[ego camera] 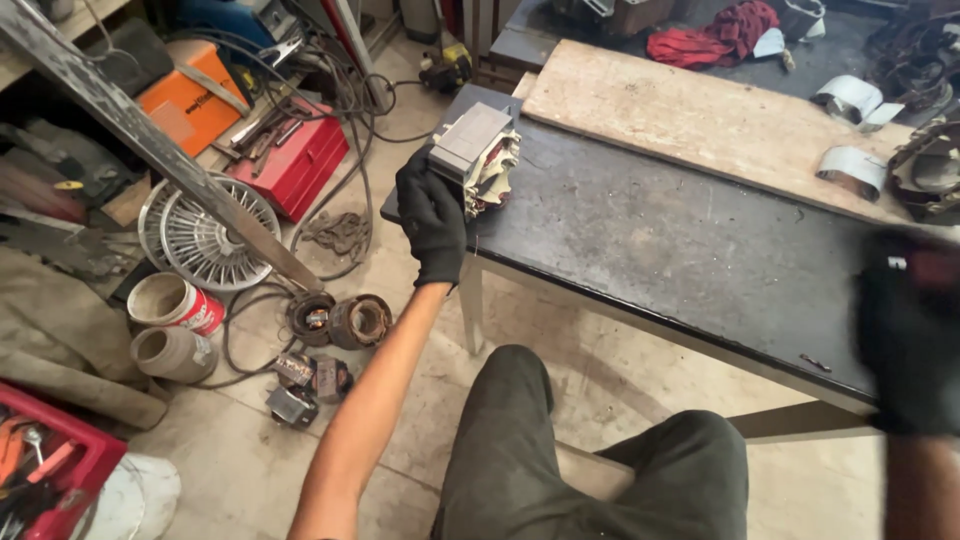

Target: Winding copper wire around a small electronic component core by hand

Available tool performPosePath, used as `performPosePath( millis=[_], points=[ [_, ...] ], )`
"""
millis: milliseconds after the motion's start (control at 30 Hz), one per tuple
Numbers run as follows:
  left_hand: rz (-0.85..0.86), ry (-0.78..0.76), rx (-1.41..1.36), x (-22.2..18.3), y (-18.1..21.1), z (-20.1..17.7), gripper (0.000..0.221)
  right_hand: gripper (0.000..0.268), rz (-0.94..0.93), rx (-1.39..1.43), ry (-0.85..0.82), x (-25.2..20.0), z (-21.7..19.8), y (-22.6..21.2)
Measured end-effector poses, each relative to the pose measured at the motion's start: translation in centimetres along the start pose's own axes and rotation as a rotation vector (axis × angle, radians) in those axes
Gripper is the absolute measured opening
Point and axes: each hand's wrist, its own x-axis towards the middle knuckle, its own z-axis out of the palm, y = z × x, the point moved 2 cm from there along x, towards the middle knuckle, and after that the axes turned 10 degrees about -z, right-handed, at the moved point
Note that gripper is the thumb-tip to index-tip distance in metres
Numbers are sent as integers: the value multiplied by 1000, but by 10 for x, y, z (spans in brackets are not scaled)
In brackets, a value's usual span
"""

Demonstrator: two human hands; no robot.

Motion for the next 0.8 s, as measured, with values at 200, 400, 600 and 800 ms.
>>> performPosePath(
  millis=[200,400,600,800],
  points=[
    [-227,-171,-78,13,-9,-13,24,23,140,452,-179,80,151,-128],
    [-653,-322,-212,42,-38,-8,20,46,198,460,-383,124,266,-126],
    [-801,-527,-258,77,-93,20,27,35,178,360,-651,127,288,-102],
    [-802,-670,-279,91,-74,24,41,20,200,485,-504,132,256,-113]
  ],
)
